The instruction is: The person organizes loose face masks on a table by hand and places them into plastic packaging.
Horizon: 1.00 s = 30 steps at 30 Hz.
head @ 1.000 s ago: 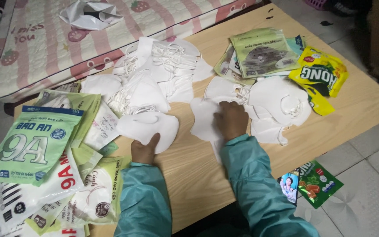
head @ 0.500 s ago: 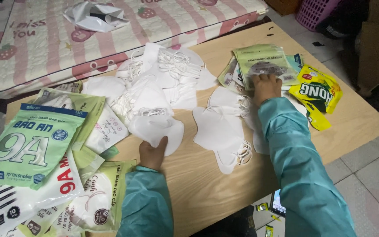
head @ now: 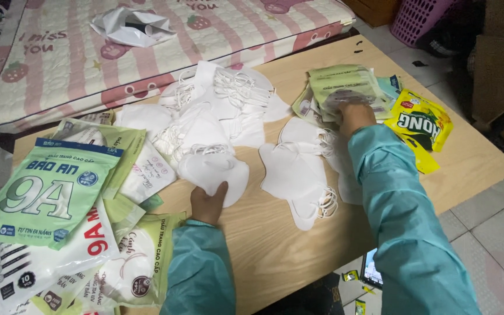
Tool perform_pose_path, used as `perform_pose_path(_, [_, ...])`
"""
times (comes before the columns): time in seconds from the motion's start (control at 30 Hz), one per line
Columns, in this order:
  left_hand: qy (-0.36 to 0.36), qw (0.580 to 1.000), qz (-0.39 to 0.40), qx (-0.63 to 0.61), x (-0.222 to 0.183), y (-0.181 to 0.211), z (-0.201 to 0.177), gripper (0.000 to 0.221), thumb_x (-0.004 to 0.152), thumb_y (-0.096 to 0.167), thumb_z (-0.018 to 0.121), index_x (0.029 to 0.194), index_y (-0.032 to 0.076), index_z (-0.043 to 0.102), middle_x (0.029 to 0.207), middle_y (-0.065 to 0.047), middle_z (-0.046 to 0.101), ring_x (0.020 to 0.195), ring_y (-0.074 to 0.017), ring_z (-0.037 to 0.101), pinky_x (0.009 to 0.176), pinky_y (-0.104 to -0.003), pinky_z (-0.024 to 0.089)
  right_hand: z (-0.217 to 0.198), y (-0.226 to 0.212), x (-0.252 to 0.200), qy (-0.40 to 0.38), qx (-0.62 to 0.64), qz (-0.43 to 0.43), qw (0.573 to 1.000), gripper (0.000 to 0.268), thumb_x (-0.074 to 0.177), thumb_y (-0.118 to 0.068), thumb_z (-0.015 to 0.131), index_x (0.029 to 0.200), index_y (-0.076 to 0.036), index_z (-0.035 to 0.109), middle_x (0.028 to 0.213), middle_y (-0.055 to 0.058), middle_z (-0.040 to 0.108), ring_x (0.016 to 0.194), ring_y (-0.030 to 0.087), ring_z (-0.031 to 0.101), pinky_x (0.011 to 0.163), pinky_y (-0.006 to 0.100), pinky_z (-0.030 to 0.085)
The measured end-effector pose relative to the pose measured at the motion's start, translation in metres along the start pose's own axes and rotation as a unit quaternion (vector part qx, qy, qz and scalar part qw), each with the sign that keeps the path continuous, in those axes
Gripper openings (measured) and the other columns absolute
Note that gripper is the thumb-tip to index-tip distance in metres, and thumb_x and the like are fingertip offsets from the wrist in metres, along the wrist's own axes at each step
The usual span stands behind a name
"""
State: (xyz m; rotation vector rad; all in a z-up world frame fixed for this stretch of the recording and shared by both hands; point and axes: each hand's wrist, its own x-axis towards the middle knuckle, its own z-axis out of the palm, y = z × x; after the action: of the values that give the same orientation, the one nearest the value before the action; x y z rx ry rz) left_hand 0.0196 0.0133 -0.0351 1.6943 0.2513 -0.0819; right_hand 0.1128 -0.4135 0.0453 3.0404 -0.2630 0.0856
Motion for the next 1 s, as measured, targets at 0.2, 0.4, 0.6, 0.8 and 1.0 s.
perform_pose_path(0.2, [0.000, 1.000, 0.003, -0.018, 0.012, -0.022, -0.001, 0.042, 0.094, 0.020, 0.077, 0.130, 0.001, 0.066, 0.120, -0.020, 0.072, 0.114, -0.0275, 0.067, 0.104, -0.044, 0.052, -0.052, -0.060, -0.042, 0.004, 0.117, -0.056, 0.991, 0.027, 0.094, -0.012, 0.062, 0.116, -0.005, 0.076, 0.107, 0.023, 0.073, 0.105, 0.044, 0.070, 0.094, 0.056, 0.055])
perform_pose_path(0.4, [0.156, 0.987, -0.006, -0.048, 0.005, -0.020, -0.004, 0.064, 0.077, 0.030, 0.094, 0.118, -0.008, 0.062, 0.103, -0.027, 0.069, 0.101, -0.0312, 0.069, 0.090, -0.048, 0.052, -0.014, -0.151, -0.093, 0.009, 0.301, -0.120, 0.946, 0.043, 0.086, -0.017, 0.064, 0.129, -0.010, 0.065, 0.100, 0.023, 0.074, 0.103, 0.045, 0.071, 0.092, 0.058, 0.056])
perform_pose_path(0.6, [0.285, 0.950, 0.071, -0.107, -0.064, 0.078, -0.022, 0.079, 0.082, 0.030, 0.095, 0.120, -0.022, 0.049, 0.113, -0.037, 0.057, 0.113, -0.0399, 0.062, 0.102, -0.047, 0.045, -0.029, -0.214, -0.174, -0.123, 0.599, -0.201, 0.765, 0.086, 0.078, -0.034, 0.081, 0.154, -0.017, 0.046, 0.123, 0.028, 0.067, 0.112, 0.045, 0.067, 0.099, 0.055, 0.054])
perform_pose_path(0.8, [0.119, 0.991, 0.053, 0.029, -0.108, 0.046, -0.008, 0.077, 0.074, 0.037, 0.090, 0.126, -0.010, 0.059, 0.119, -0.032, 0.067, 0.117, -0.0396, 0.062, 0.104, -0.052, 0.045, -0.041, -0.228, -0.237, -0.198, 0.880, -0.125, 0.413, 0.063, 0.088, -0.007, 0.080, 0.145, -0.005, 0.054, 0.130, 0.019, 0.065, 0.111, 0.028, 0.067, 0.095, 0.047, 0.059])
perform_pose_path(1.0, [-0.043, 0.961, 0.223, 0.156, -0.131, 0.019, 0.023, 0.051, 0.076, 0.029, 0.090, 0.106, -0.004, 0.064, 0.098, -0.025, 0.063, 0.095, -0.0397, 0.060, 0.082, -0.046, 0.048, -0.064, -0.164, -0.231, -0.006, 0.816, 0.139, 0.562, 0.068, 0.082, -0.024, 0.082, 0.141, 0.000, 0.058, 0.125, 0.021, 0.068, 0.113, 0.033, 0.064, 0.099, 0.051, 0.053])
